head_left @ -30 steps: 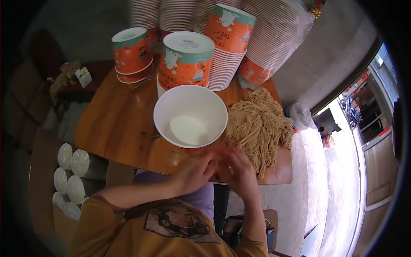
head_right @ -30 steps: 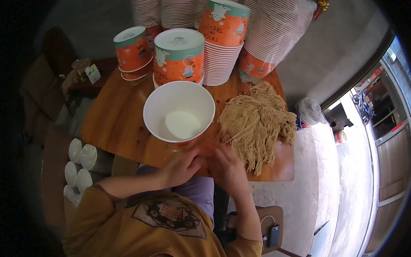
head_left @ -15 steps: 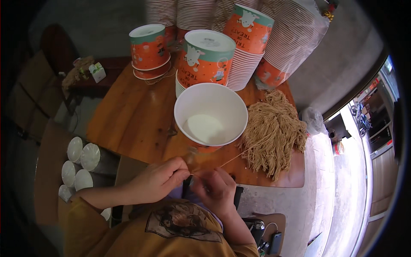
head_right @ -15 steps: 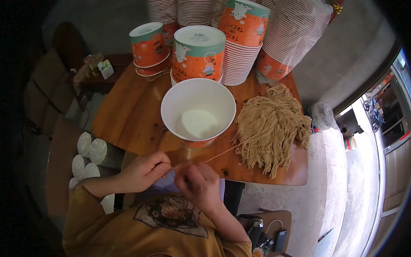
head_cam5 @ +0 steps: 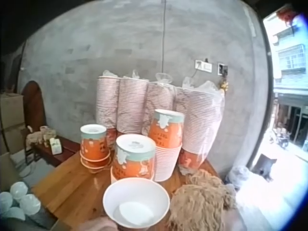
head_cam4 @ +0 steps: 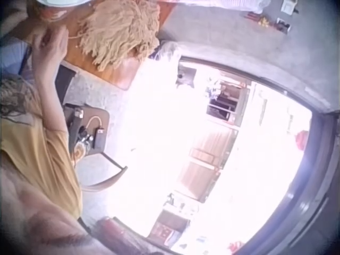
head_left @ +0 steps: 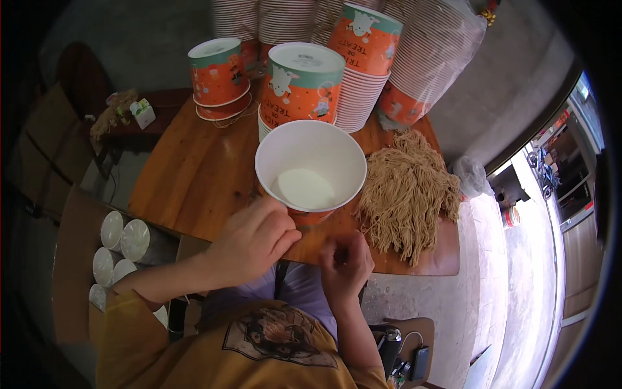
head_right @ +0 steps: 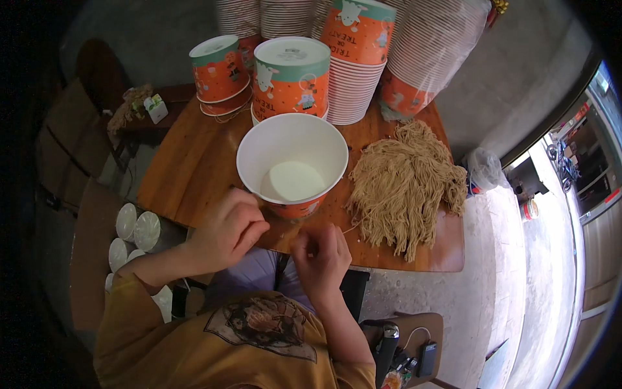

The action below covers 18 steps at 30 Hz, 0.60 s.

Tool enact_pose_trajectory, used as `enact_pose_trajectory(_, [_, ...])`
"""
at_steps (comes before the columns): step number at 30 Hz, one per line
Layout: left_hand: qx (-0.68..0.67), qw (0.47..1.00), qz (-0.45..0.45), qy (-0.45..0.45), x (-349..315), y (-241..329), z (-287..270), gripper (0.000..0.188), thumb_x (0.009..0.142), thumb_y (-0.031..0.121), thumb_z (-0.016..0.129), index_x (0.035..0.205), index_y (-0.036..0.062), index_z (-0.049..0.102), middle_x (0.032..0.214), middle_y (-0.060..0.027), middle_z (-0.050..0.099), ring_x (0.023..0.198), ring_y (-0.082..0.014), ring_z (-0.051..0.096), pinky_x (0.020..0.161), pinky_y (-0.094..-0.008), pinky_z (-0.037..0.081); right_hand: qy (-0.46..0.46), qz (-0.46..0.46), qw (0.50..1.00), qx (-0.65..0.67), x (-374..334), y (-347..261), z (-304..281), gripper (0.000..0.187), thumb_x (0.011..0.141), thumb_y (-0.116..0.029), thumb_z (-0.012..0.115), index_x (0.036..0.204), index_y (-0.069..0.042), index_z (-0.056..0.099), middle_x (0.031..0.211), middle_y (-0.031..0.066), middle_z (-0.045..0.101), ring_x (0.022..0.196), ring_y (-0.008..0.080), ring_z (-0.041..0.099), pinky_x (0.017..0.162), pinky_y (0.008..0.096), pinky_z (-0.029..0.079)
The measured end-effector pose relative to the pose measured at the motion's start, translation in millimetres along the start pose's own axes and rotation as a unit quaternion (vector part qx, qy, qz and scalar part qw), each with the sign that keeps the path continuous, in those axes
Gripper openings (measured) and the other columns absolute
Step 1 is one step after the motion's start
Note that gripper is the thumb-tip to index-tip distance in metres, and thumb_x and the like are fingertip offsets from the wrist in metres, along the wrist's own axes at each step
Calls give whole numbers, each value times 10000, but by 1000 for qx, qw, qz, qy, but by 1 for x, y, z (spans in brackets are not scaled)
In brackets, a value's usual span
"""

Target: Threading a string through holes in paper buckets to create handles.

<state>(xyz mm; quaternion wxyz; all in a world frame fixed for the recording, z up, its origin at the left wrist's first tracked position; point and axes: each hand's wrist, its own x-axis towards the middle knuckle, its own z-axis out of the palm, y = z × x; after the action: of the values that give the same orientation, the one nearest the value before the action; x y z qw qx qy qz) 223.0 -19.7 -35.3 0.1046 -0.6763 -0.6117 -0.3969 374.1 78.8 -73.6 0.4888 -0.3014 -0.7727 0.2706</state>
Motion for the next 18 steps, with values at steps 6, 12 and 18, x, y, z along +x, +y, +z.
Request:
enact_pose_trajectory(6, [79, 996, 46, -17, 26, -13, 0, 286, 764, 72, 698, 1020, 61, 573, 899, -51, 529, 940, -244, 519, 818, -398, 379, 41, -130, 988, -79, 4, 7, 13, 224, 708, 18, 679, 814, -77, 507, 640, 56, 491, 556, 244, 516, 487, 346, 422])
enact_pose_trajectory(12, [36, 997, 45, -52, 31, -9, 5, 214, 804, 63, 639, 1009, 80, 583, 887, -56, 534, 863, -247, 521, 783, -376, 372, 66, -141, 983, -95, 4, 10, 18, 261, 680, 21, 693, 834, -79, 507, 668, 62, 506, 572, 250, 529, 490, 350, 426])
enact_pose_trajectory(18, [0, 998, 23, -62, 33, -6, 7, 208, 812, 63, 626, 1014, 84, 582, 881, -63, 530, 859, -253, 524, 784, -376, 367, 77, -135, 984, -85, 4, 15, 16, 273, 669, 32, 692, 842, -77, 511, 672, 66, 509, 578, 249, 530, 494, 348, 426])
